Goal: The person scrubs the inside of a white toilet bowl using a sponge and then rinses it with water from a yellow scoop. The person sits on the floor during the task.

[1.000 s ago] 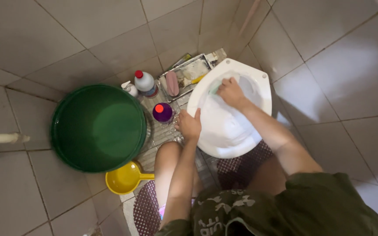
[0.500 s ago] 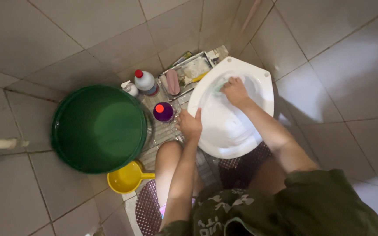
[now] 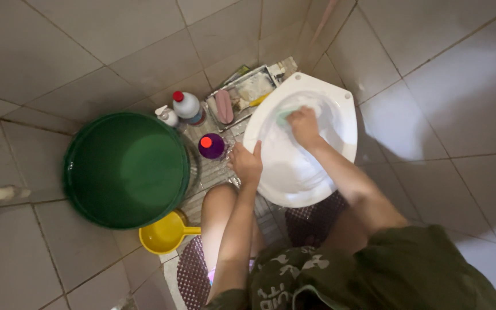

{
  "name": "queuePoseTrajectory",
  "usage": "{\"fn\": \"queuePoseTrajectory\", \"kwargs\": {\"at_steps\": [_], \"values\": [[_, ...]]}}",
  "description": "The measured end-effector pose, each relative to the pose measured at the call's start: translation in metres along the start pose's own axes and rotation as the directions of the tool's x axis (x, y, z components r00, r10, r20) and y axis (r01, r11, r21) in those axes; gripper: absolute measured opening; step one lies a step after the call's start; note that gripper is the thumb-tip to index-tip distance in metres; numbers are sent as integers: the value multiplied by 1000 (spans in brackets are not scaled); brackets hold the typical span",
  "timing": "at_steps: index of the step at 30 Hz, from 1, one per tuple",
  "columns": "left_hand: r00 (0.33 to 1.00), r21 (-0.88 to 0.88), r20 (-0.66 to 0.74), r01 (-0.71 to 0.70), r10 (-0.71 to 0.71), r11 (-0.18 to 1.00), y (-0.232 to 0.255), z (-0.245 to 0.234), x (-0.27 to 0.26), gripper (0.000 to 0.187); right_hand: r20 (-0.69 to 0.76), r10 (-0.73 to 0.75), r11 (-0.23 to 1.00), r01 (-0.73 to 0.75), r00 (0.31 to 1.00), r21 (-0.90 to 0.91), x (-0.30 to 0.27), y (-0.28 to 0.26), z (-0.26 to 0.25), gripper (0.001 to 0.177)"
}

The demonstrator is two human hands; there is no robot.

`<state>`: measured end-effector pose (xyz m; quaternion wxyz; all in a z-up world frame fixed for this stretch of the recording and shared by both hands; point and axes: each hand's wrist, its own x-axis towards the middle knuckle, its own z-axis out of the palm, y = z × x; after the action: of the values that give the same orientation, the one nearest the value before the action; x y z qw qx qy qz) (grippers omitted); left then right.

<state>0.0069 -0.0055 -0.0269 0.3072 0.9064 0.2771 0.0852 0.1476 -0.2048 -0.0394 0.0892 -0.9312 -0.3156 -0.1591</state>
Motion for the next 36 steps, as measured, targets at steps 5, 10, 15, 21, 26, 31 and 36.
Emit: {"fn": "queuePoseTrajectory", "kwargs": {"at_steps": [5, 10, 15, 21, 26, 31, 36], "values": [[999, -12, 24, 35, -35, 999, 2, -1, 0, 67, -46, -165, 982, 160, 985, -101, 1, 7, -29, 15], [998, -5, 48, 38, -37, 999, 6, -6, 3, 66, 79, 294, 909, -254, 952, -331, 4, 19, -26, 13], [995, 13, 73, 63, -64, 998, 10, -10, 1, 68, 398, 504, 842, -333, 766, -425, -5, 21, -19, 13], [994, 19, 85, 64, -66, 998, 9, -8, 0, 68, 183, 234, 876, -126, 955, -465, -17, 27, -19, 17], [995, 27, 82, 57, -59, 998, 6, -7, 3, 67, 531, 348, 893, -101, 773, -439, -31, 24, 0, 15], [996, 31, 72, 47, -49, 998, 5, -6, 6, 69, 385, 263, 874, -50, 885, -483, -24, 32, 5, 16], [996, 27, 76, 50, -51, 998, 8, -7, 4, 68, 474, 333, 876, -81, 815, -476, -17, 41, 0, 19]]}}
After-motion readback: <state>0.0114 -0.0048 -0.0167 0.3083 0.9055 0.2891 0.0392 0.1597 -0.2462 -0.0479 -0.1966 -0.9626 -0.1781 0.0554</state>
